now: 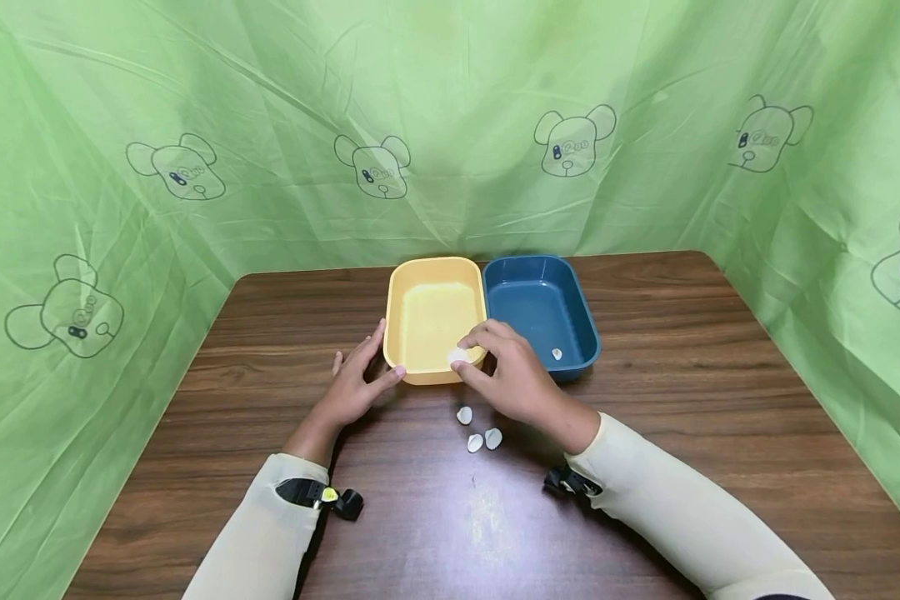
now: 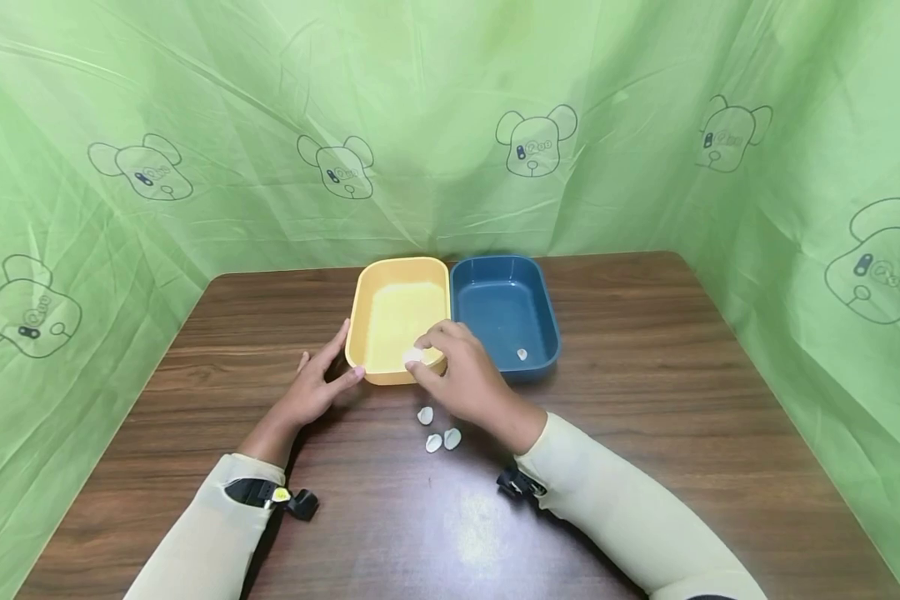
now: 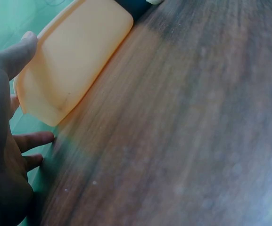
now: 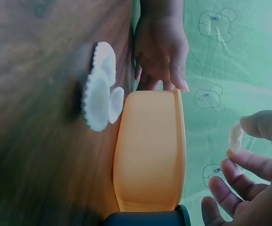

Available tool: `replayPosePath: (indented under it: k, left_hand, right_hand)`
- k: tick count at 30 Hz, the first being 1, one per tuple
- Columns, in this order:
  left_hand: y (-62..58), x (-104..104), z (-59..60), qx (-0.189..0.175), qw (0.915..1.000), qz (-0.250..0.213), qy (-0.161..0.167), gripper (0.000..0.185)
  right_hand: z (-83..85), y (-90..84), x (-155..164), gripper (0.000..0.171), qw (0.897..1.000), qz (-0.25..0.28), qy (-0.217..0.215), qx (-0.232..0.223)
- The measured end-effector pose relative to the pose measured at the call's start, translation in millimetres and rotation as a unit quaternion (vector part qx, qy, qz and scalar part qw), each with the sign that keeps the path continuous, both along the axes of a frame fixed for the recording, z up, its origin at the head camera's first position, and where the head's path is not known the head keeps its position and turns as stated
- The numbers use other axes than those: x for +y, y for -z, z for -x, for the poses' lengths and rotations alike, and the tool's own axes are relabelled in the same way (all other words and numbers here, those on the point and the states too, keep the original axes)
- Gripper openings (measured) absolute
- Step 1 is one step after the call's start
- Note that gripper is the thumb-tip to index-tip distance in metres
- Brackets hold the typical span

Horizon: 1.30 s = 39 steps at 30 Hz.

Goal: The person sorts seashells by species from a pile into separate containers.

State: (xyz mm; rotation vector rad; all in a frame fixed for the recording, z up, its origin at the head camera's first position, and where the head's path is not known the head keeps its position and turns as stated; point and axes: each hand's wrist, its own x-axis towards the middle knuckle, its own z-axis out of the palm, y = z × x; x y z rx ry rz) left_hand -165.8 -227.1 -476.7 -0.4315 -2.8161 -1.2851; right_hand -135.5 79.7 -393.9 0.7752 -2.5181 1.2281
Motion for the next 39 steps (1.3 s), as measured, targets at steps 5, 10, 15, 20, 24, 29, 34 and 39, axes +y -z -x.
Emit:
replayPosePath:
  k: [5, 10, 15, 20, 24, 29, 34, 39]
  left_hand:
    - [13.1, -4, 5.9, 0.023, 0.9995, -0.02, 0.004, 0.096]
    - [7.0, -2, 3.3, 0.019, 0.9995, -0.025, 0.004, 0.097]
    - [-1.0, 0, -0.9, 0.015, 0.9997, -0.018, 0.001, 0.098]
    - [8.4, -3, 4.1, 0.017, 0.9997, -0.016, 0.003, 0.097]
    - [23.6, -8, 14.1, 0.021, 0.9997, -0.014, 0.001, 0.097]
    - [31.0, -11, 19.0, 0.013, 0.9999, -0.003, -0.007, 0.096]
    - [13.2, -5, 7.8, 0.001, 0.9999, -0.01, -0.003, 0.095]
    - [-4.0, 1, -1.0, -0.004, 1.0, -0.002, 0.002, 0.095]
  right_hand:
    - [7.5, -1.9, -6, 0.023, 1.0, -0.007, 0.011, -0.013]
    - [15.5, -0.6, -11, 0.025, 0.999, -0.005, 0.038, -0.031]
    - [24.3, -0.8, -18, 0.025, 0.996, -0.013, 0.072, -0.06]
    - [32.7, -4.0, -23, 0.026, 0.993, -0.017, 0.093, -0.068]
    - [38.2, -6.0, -26, 0.03, 0.992, -0.015, 0.105, -0.069]
    - [42.4, -7.5, -27, 0.039, 0.992, -0.023, 0.106, -0.062]
    - [43.5, -8.2, -26, 0.035, 0.992, -0.018, 0.109, -0.055]
    - [42.0, -10.0, -22, 0.028, 0.992, -0.002, 0.113, -0.052]
